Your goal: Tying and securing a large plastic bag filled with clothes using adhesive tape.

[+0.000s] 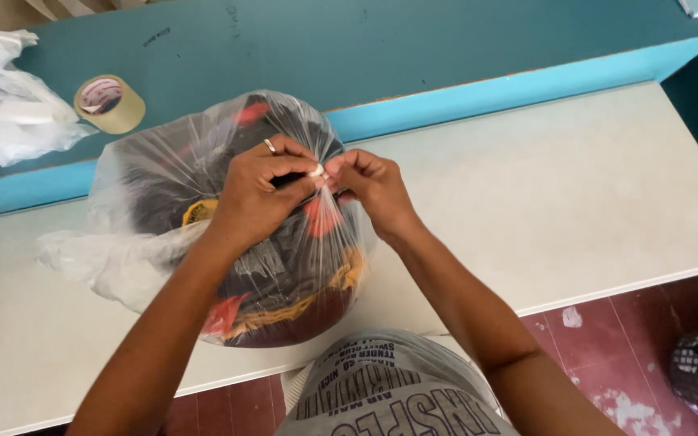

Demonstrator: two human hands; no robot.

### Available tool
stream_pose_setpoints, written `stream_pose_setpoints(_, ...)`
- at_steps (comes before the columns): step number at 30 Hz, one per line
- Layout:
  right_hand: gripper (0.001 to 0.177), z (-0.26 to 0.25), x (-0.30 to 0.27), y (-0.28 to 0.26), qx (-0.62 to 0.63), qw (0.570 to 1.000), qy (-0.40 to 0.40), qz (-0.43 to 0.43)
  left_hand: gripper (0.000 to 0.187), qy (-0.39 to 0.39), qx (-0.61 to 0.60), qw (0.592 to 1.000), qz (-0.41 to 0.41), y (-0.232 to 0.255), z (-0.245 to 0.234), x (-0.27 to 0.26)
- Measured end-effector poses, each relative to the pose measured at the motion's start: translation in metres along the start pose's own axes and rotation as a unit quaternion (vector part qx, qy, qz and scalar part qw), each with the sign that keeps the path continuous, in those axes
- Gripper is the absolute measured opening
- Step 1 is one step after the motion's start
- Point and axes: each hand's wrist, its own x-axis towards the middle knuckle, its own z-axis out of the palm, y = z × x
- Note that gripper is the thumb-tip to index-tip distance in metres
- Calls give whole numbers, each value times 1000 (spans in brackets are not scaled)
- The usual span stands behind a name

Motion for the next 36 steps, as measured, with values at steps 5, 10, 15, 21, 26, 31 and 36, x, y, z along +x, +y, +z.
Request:
stream_pose_setpoints(5, 6, 6, -1, -22, -24, 999, -7, 37, 15, 54, 17, 998, 8, 4, 8, -4)
stream_pose_setpoints(10, 19, 1, -14, -29, -217, 946, -47, -237, 11, 31, -30, 996, -81, -6, 4, 1)
stream_pose_setpoints(15, 18, -1, -13, -41, -459, 751, -15, -475, 13, 4, -41, 992, -123, -7, 1, 1)
stream_pose_setpoints(21, 6, 0, -7, -39, -369, 887, -45, -272, 17, 23, -36, 996, -73, -2, 2, 0)
stream_pose_setpoints(26, 8, -9, 0, -14, -186, 977, -81, -64, 12, 35, 11, 995, -93, 2, 7, 2)
stream_pose_setpoints(31, 11, -22, 14, -20, -115, 983, -145, -20, 12, 30, -12, 996, -86, -11, 4, -1)
stream_pose_setpoints(36, 11, -23, 19, -40, -110, 972, -186, -97, 14, 15, -61, 993, -101, -14, 2, 0)
